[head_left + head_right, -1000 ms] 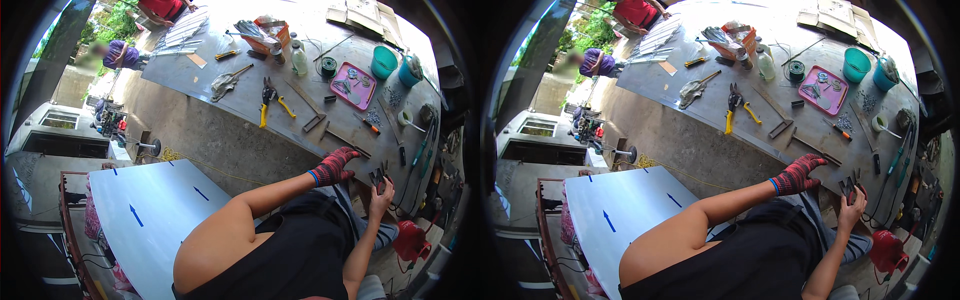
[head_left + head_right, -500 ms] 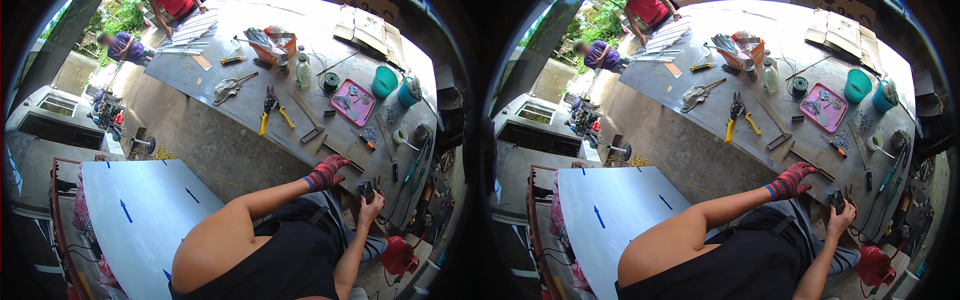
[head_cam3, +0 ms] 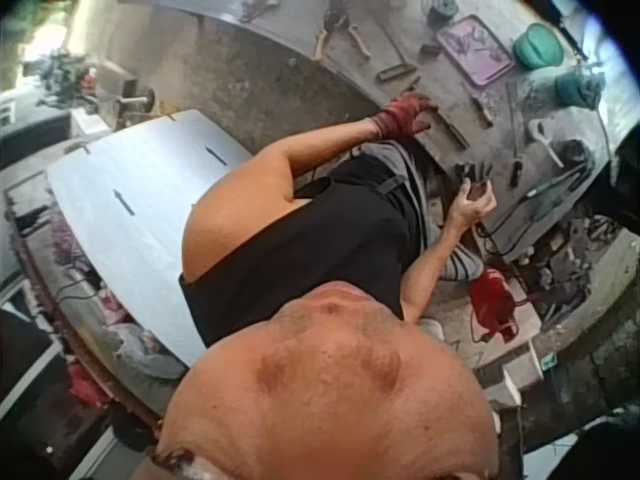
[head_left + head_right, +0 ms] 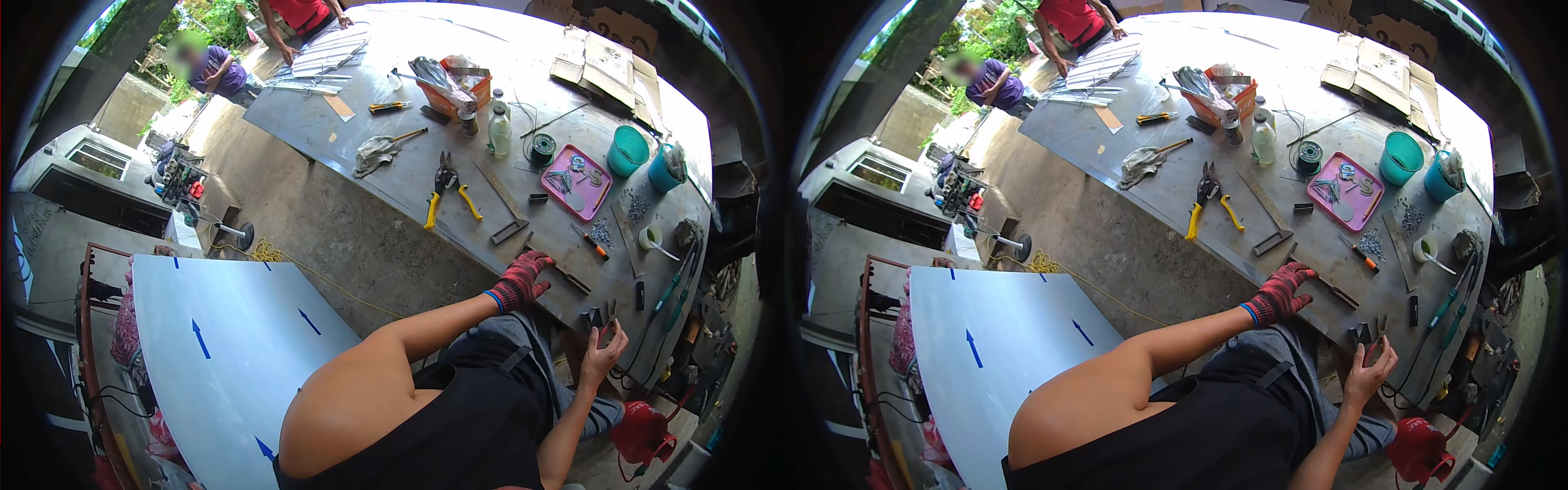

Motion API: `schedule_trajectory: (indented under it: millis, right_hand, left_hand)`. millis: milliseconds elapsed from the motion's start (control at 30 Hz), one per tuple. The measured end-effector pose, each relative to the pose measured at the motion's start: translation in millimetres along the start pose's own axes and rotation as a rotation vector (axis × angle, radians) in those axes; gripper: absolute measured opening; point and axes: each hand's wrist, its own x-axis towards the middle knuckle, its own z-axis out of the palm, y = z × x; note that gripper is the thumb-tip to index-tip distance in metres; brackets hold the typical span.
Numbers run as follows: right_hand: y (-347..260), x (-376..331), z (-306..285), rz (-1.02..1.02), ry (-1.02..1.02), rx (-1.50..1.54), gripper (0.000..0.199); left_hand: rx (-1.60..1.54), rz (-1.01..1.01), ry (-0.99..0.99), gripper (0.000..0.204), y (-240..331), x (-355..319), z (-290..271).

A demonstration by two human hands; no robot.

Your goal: The recorder uses pliers and a soldering iron to join and reinforce metal components of a 3D letter.

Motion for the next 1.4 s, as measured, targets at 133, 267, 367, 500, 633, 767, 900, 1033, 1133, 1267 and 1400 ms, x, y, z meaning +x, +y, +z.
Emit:
schedule_trajectory:
  millis: [133,267,367,500,633,767,900,1033,1133,1267,1400]
  right_hand:
    - [-12.0,11.1,-3.0,-0.036,0.058,0.002,0.054]
    - [-23.1,10.1,-23.7,-0.029,0.016,0.053,0.052]
    - [-33.5,11.3,-24.8,-0.064,0.060,0.077,0.049]
    - [-55.2,-3.9,-12.5,-0.180,0.024,0.121,0.041]
    - [-88.3,-34.5,8.6,-0.170,-0.346,0.371,0.033]
    - [-87.5,-56.5,39.6,-0.311,-0.635,0.302,0.029]
    - [-78.3,-66.0,59.1,-0.319,-0.662,0.348,0.023]
    - [-67.5,-62.2,68.9,-0.091,-0.705,0.350,0.015]
    - [-47.7,-64.7,86.8,0.085,-0.679,0.464,0.014]
    - [-7.5,-62.6,112.6,0.261,-0.632,0.557,0.023]
    - [78.2,-82.6,155.1,0.247,-0.443,0.399,0.036]
  left_hand:
    - [-0.018,0.026,-0.020,0.058,3.3,5.7,1.6]
    - [0.017,0.024,-0.009,0.059,7.8,0.7,3.9]
    - [0.051,0.091,0.029,0.059,-4.1,4.5,7.2]
    - [0.195,0.178,0.123,0.061,-17.9,8.0,12.8]
    - [0.280,0.276,0.198,0.064,-29.8,10.2,18.9]
    - [0.317,0.257,0.191,0.064,-41.2,11.1,29.8]
    - [0.399,0.156,0.059,0.064,-39.3,15.4,34.3]
    - [0.400,0.158,0.073,0.063,-41.9,14.6,35.0]
    - [0.414,0.158,0.082,0.063,-42.1,15.2,34.4]
    - [0.426,0.156,0.074,0.062,-41.2,15.5,33.0]
    - [0.434,0.162,0.055,0.062,-35.0,17.0,31.1]
